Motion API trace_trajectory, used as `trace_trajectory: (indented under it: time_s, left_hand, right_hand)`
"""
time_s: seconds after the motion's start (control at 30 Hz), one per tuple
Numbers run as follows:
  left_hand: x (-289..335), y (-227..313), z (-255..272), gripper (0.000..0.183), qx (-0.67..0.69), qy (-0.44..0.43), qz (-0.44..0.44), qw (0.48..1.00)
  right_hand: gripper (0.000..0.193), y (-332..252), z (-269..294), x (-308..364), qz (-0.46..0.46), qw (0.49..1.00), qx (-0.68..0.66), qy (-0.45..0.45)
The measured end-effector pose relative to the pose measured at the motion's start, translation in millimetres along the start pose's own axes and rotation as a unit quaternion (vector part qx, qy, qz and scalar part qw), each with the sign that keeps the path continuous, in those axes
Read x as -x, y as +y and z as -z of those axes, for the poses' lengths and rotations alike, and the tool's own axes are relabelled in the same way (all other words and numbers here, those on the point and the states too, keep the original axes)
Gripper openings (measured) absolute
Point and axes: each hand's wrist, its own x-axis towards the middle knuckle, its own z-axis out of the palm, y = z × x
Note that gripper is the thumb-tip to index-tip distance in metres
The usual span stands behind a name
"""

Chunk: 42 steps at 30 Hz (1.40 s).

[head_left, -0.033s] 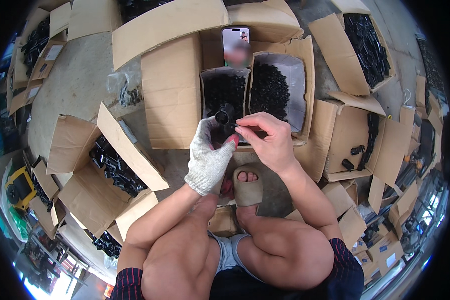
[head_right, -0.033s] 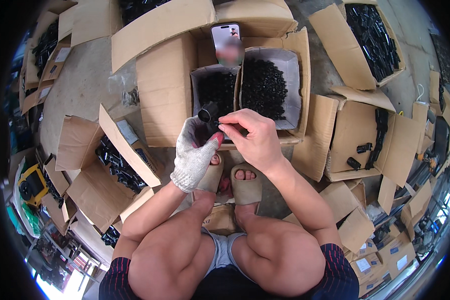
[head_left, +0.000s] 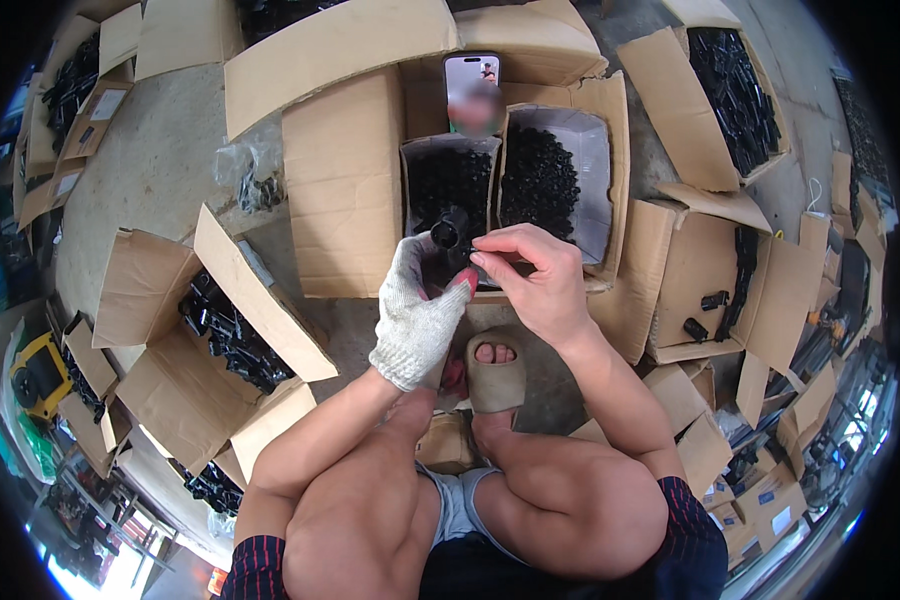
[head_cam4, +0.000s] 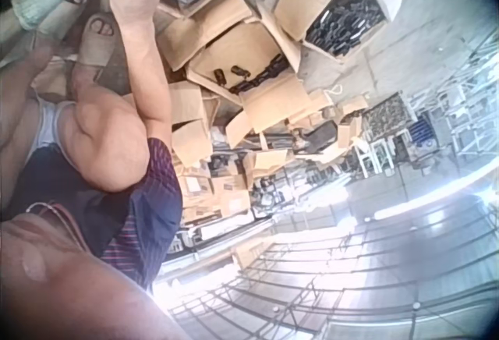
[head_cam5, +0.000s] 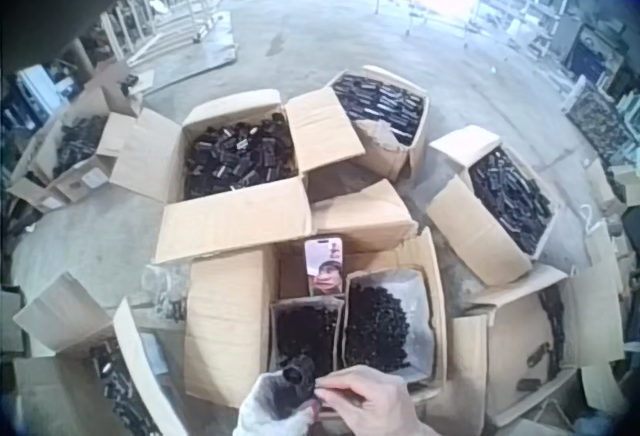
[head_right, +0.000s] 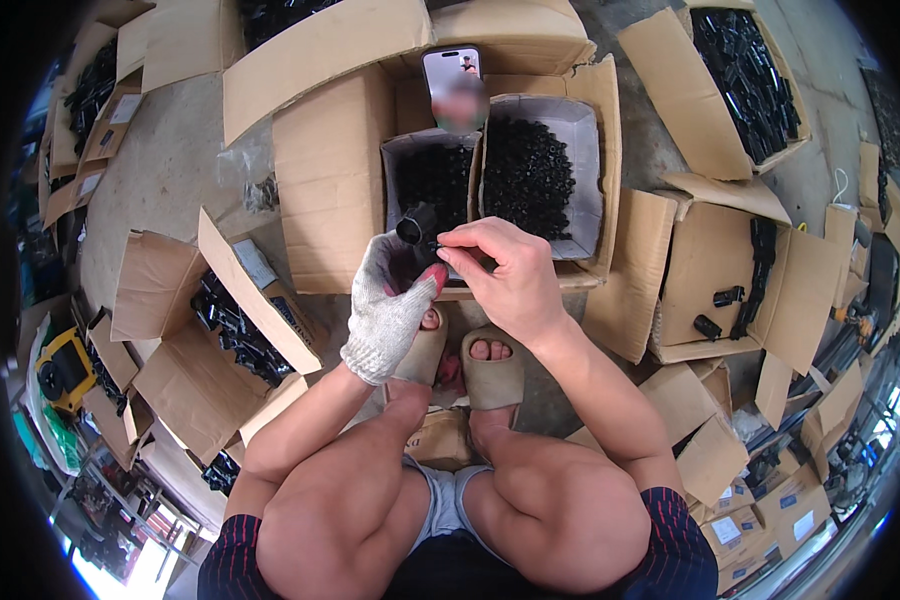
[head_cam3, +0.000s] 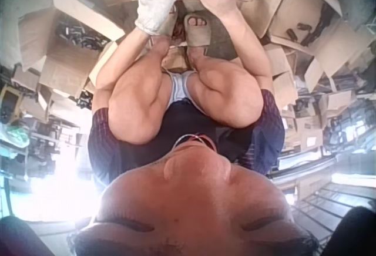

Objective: The person, sitting on the floor, picks up black metal hardware components from various open cardboard boxes, handles them with a gloved left hand and bare right hand to pick out small screws from a central box, and places the components into separate boxes.

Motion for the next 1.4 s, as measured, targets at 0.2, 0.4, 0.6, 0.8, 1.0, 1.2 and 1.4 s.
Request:
trace_trajectory:
  time_s: [0.2, 0.4, 0.6, 0.8, 1.0, 1.2, 1.4]
  left_hand:
    - [1.6, 1.1, -2.1, 0.043, 0.004, 0.025, 0.007, 1.0]
    - [0.9, 2.5, -1.8, 0.045, -0.006, 0.039, 0.007, 0.999]
    - [3.8, 3.9, -3.5, 0.045, -0.022, 0.05, -0.017, 0.998]
    - [3.6, 1.8, -5.7, 0.044, -0.01, 0.055, -0.036, 0.998]
    - [5.1, 4.4, -3.5, 0.043, -0.033, 0.038, -0.038, 0.998]
    - [3.3, -2.7, 0.0, 0.048, 0.007, 0.05, -0.034, 0.998]
    - [2.4, -5.4, 1.0, 0.045, -0.066, 0.048, -0.057, 0.995]
  right_hand:
    - [0.013, 0.4, -5.8, 1.8, 0.003, 1.0, -0.019, 0.02]
    - [0.014, 6.0, -5.9, 0.8, 0.034, 0.999, 0.001, 0.022]
    - [0.013, 2.6, -8.6, 3.4, -0.019, 1.0, 0.008, 0.022]
    - [0.014, 3.4, -12.4, 1.6, 0.0, 0.999, 0.045, 0.025]
    - [0.032, 3.4, -17.8, -2.0, 0.093, 0.975, 0.2, 0.002]
    - [0.023, -12.3, -6.5, -1.7, 0.04, 0.987, 0.153, -0.041]
    - [0.017, -5.0, -10.7, -2.4, 0.075, 0.974, 0.2, -0.074]
